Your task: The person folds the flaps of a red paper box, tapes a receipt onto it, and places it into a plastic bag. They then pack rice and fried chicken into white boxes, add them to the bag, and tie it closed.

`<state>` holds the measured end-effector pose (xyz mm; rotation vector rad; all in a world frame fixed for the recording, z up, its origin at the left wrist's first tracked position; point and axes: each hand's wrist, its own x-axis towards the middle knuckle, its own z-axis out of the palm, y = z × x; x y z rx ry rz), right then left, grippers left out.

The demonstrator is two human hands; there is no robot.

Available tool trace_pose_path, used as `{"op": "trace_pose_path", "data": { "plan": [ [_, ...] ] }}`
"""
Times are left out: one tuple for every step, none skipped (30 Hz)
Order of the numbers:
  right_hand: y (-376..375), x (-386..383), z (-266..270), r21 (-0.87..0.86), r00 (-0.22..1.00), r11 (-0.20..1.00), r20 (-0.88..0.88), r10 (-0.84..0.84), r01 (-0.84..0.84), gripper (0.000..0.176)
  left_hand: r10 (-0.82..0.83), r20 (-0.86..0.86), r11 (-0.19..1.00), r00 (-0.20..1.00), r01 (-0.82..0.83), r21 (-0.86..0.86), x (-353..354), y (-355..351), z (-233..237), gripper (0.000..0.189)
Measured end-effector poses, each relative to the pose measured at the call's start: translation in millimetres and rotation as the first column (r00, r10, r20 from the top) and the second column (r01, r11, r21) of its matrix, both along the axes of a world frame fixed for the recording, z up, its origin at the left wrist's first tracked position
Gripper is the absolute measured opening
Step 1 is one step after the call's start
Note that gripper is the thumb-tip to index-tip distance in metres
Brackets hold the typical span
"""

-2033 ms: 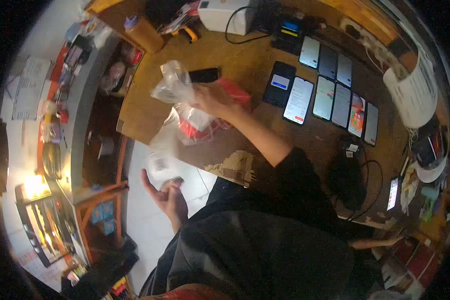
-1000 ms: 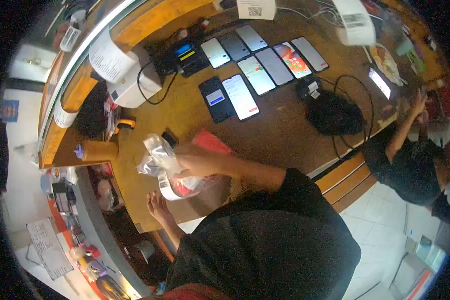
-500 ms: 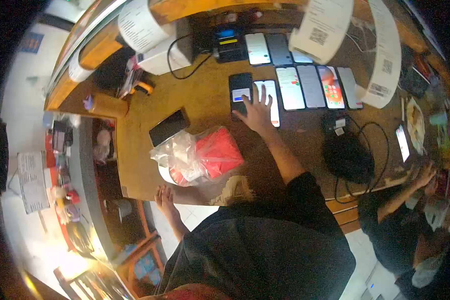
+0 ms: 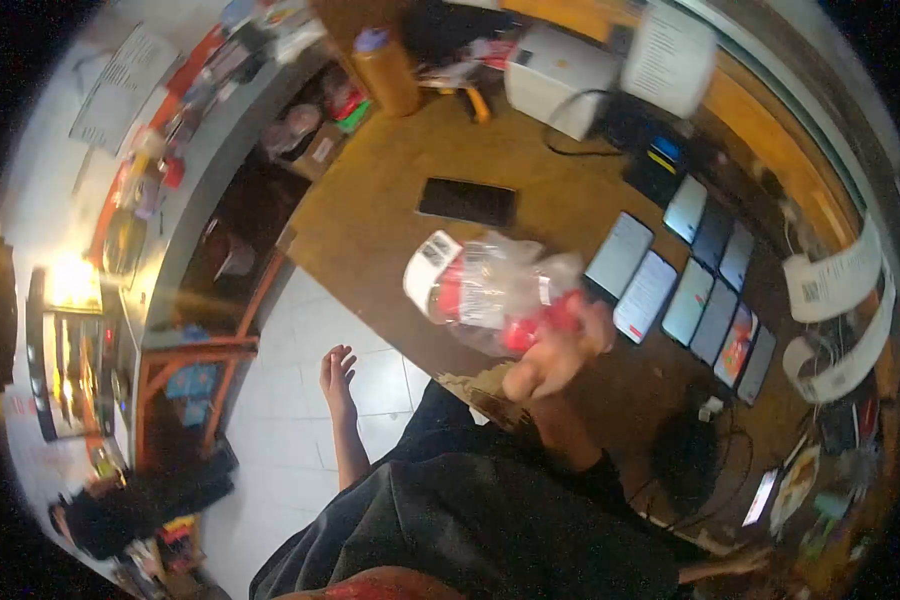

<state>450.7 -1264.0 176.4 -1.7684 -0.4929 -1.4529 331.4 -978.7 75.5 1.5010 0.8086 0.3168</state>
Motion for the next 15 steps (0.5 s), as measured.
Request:
{"op": "trace_pose_path", "data": {
  "plan": [
    [26, -3, 6, 0.027, 0.993, 0.994, 0.051, 0.105, -0.106, 0.034, 0.038, -0.014, 0.999, 0.999, -0.038, -0.002, -8, 7, 2, 0.029],
    [51, -7, 10, 0.047, 0.972, 0.976, 0.108, 0.208, -0.214, 0.030, 0.085, 0.005, 0.996, 0.996, -0.085, -0.006, -17, 17, 2, 0.029],
    [71, -9, 12, 0.036, 0.961, 0.968, 0.132, 0.242, -0.248, 0.030, 0.111, 0.019, 0.994, 0.994, -0.111, -0.019, -25, 27, 0, 0.029],
    [87, -14, 13, -0.038, 0.925, 0.928, 0.075, 0.373, -0.371, 0.027, 0.119, 0.031, 0.992, 0.992, -0.118, -0.032, -31, 37, -2, 0.029],
    [102, -20, 13, -0.110, 0.881, 0.877, 0.012, 0.472, -0.468, 0.024, 0.164, 0.031, 0.985, 0.986, -0.162, -0.054, -37, 50, -1, 0.029],
    [119, -24, -19, -0.115, 0.864, 0.859, 0.013, 0.503, -0.498, 0.021, 0.191, 0.076, 0.980, 0.979, -0.187, -0.063, -44, 62, -5, 0.030],
    [139, -23, 0, -0.098, 0.874, 0.868, -0.043, 0.485, -0.486, 0.022, 0.251, 0.053, 0.964, 0.967, -0.245, -0.100, -50, 79, -10, 0.031],
    [160, -24, 19, -0.076, 0.883, 0.882, -0.104, 0.457, -0.465, 0.023, 0.275, 0.073, 0.957, 0.959, -0.266, -0.114, -56, 94, -14, 0.032],
    [176, -22, 22, -0.081, 0.873, 0.871, -0.122, 0.473, -0.484, 0.022, 0.290, 0.088, 0.952, 0.953, -0.277, -0.133, -64, 110, -18, 0.033],
    [191, -20, 25, -0.087, 0.862, 0.861, -0.143, 0.486, -0.500, 0.022, 0.314, 0.085, 0.943, 0.946, -0.301, -0.141, -68, 127, -19, 0.035],
    [212, -18, 24, -0.005, 0.853, 0.858, -0.110, 0.511, -0.514, 0.020, 0.332, 0.111, 0.937, 0.937, -0.314, -0.156, -71, 143, -22, 0.036],
    [225, -19, 34, -0.007, 0.865, 0.870, -0.115, 0.488, -0.492, 0.019, 0.348, 0.088, 0.933, 0.933, -0.335, -0.135, -74, 160, -24, 0.037],
    [238, -19, 34, -0.024, 0.866, 0.871, -0.122, 0.484, -0.491, 0.018, 0.371, 0.082, 0.923, 0.925, -0.357, -0.146, -76, 174, -23, 0.038],
    [248, -18, 35, -0.040, 0.865, 0.869, -0.132, 0.485, -0.494, 0.016, 0.391, 0.070, 0.912, 0.918, -0.376, -0.165, -76, 192, -28, 0.037],
    [255, -16, 37, -0.051, 0.879, 0.881, -0.117, 0.462, -0.470, 0.016, 0.379, 0.088, 0.916, 0.921, -0.360, -0.178, -75, 210, -34, 0.038]
  ]
}}
